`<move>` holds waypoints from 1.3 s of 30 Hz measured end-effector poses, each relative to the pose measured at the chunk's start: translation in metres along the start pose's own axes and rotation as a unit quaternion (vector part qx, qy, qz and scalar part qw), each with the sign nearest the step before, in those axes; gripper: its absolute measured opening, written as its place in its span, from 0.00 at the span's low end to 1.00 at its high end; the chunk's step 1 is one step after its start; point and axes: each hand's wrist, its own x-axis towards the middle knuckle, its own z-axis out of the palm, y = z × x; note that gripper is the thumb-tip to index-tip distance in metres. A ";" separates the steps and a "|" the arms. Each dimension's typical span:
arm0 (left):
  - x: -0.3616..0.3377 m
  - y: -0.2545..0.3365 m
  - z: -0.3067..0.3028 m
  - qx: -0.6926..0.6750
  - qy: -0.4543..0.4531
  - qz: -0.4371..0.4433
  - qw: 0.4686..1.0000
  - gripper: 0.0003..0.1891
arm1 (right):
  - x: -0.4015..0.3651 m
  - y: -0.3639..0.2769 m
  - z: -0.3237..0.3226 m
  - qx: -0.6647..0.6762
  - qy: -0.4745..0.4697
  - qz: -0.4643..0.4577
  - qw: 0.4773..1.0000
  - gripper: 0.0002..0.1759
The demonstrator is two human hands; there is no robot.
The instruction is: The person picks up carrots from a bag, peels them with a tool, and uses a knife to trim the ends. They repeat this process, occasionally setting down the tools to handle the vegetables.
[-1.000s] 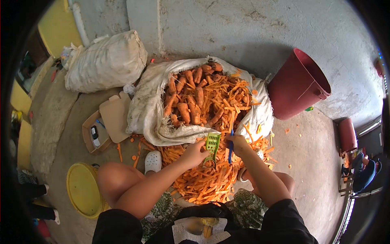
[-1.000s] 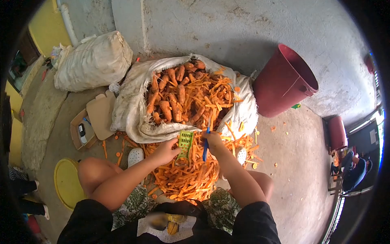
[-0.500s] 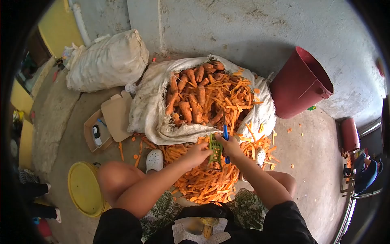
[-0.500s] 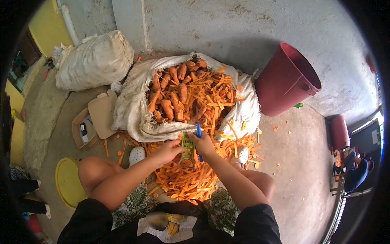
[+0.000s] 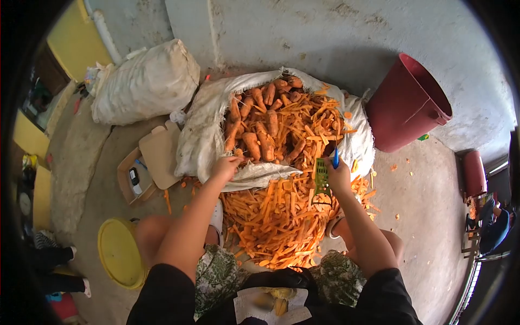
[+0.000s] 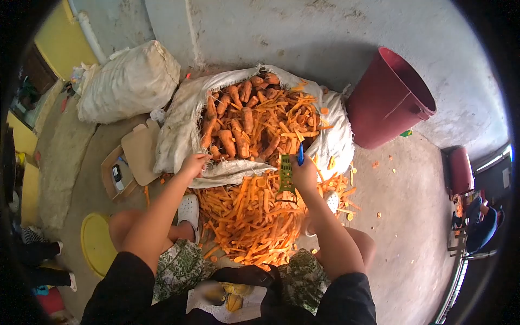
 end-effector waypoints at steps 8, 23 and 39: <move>0.091 -0.045 0.007 0.228 0.028 0.011 0.973 0.09 | -0.009 -0.014 -0.018 -0.180 -0.027 -0.057 0.982 0.14; 0.246 -0.094 0.001 0.047 0.205 0.076 0.975 0.21 | 0.007 0.011 -0.015 -0.278 -0.080 0.013 0.957 0.14; 0.267 -0.077 0.002 0.276 0.176 -0.077 0.942 0.34 | 0.008 0.036 -0.017 -0.300 -0.123 0.028 0.945 0.11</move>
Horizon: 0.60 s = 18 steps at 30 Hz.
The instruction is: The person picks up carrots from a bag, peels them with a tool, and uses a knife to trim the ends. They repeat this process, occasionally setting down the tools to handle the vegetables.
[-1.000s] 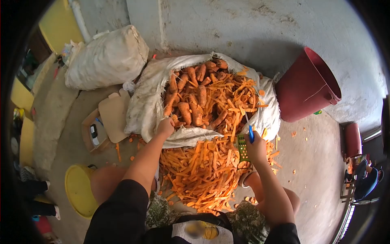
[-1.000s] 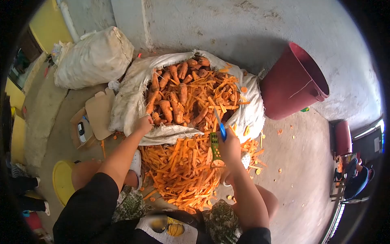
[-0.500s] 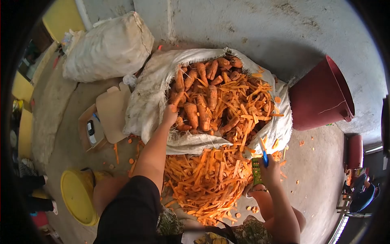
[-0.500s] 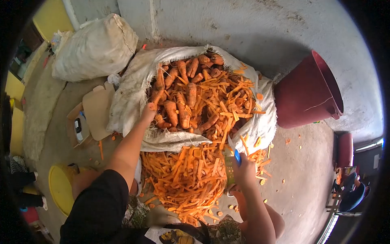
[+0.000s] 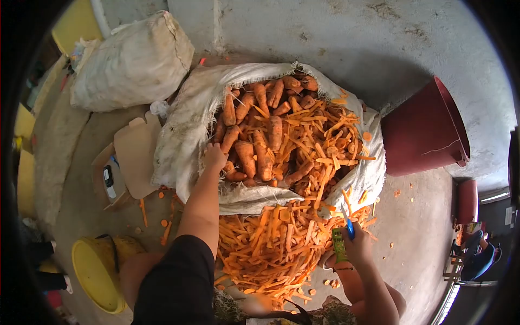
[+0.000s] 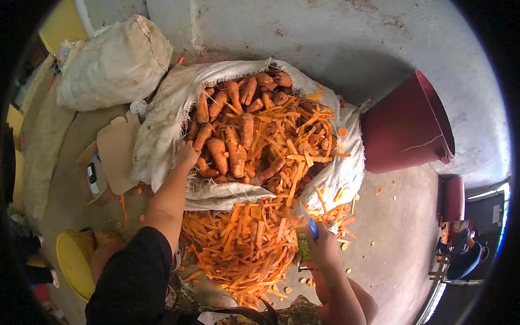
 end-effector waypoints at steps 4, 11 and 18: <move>0.003 -0.008 0.020 0.018 0.044 0.026 0.999 0.31 | -0.003 -0.004 -0.006 0.008 0.005 -0.023 1.000 0.12; -0.030 -0.020 -0.031 -0.114 0.156 0.155 0.969 0.21 | -0.014 -0.025 -0.025 0.044 0.034 -0.073 0.996 0.14; -0.121 0.066 -0.181 -0.387 0.137 0.258 0.875 0.14 | -0.026 -0.048 -0.047 0.055 0.050 -0.067 0.995 0.17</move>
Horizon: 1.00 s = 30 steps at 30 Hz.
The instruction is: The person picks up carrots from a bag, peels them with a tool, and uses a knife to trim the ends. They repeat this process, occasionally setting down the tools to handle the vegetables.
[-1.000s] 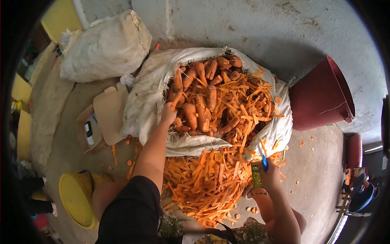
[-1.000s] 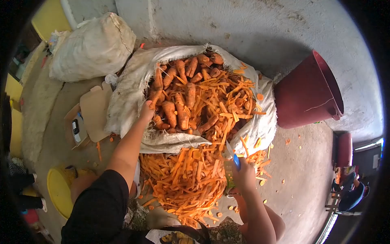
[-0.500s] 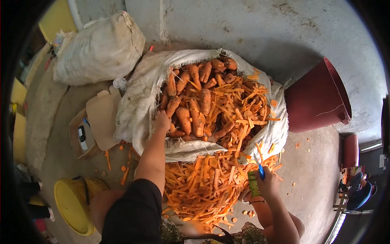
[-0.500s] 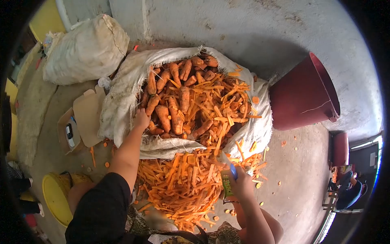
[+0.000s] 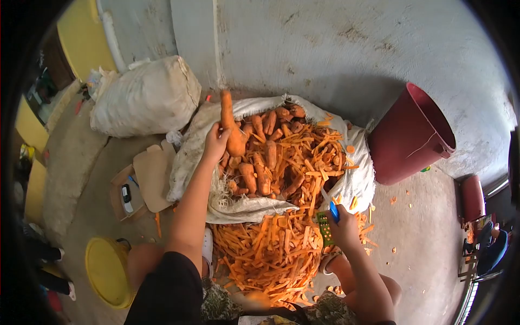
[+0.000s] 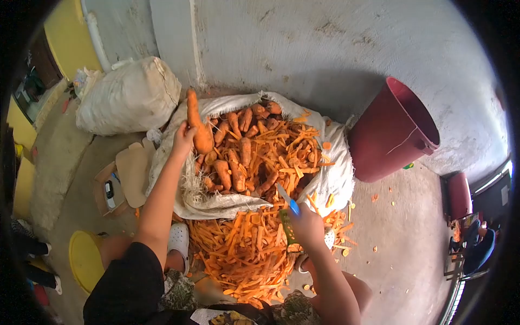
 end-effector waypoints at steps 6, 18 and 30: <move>-0.056 0.167 -0.027 -0.504 -0.194 0.000 0.842 0.19 | 0.003 -0.009 -0.009 0.170 0.103 -0.019 0.980 0.12; -0.235 0.165 -0.018 -0.464 -0.346 -0.368 0.728 0.20 | -0.001 -0.048 -0.016 0.638 0.088 0.095 0.759 0.12; -0.261 0.162 0.016 -0.459 -0.325 -0.431 0.705 0.17 | -0.039 -0.084 0.014 0.557 0.041 0.050 0.828 0.11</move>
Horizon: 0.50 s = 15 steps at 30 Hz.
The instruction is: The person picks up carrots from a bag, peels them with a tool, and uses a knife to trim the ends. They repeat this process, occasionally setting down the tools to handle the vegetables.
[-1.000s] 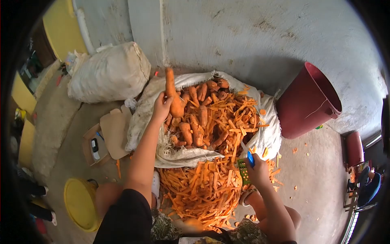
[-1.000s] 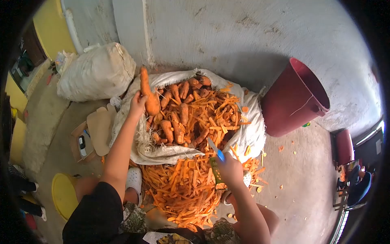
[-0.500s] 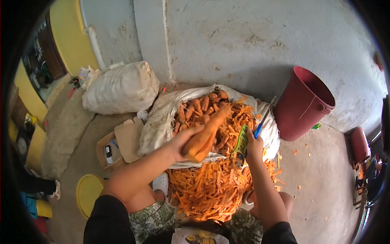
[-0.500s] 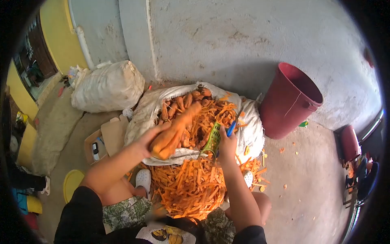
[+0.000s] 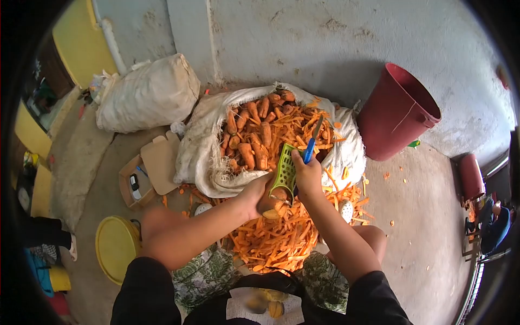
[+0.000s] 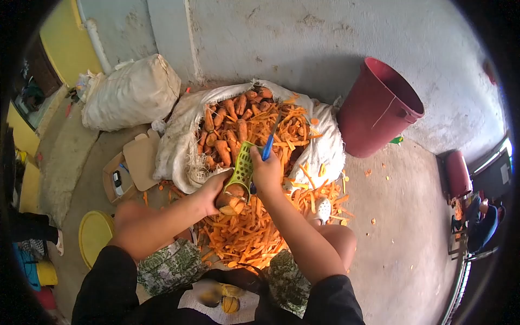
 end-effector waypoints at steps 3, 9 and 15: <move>0.002 0.002 -0.003 -0.016 0.027 0.000 1.000 0.17 | -0.003 0.000 0.004 -0.013 0.001 -0.006 1.000 0.11; 0.008 0.002 -0.008 -0.016 0.037 -0.021 0.999 0.18 | -0.003 0.004 0.004 -0.065 -0.007 -0.051 0.997 0.11; 0.019 -0.001 -0.013 0.011 0.038 -0.003 0.999 0.18 | -0.005 0.005 0.007 -0.151 0.026 -0.120 0.981 0.12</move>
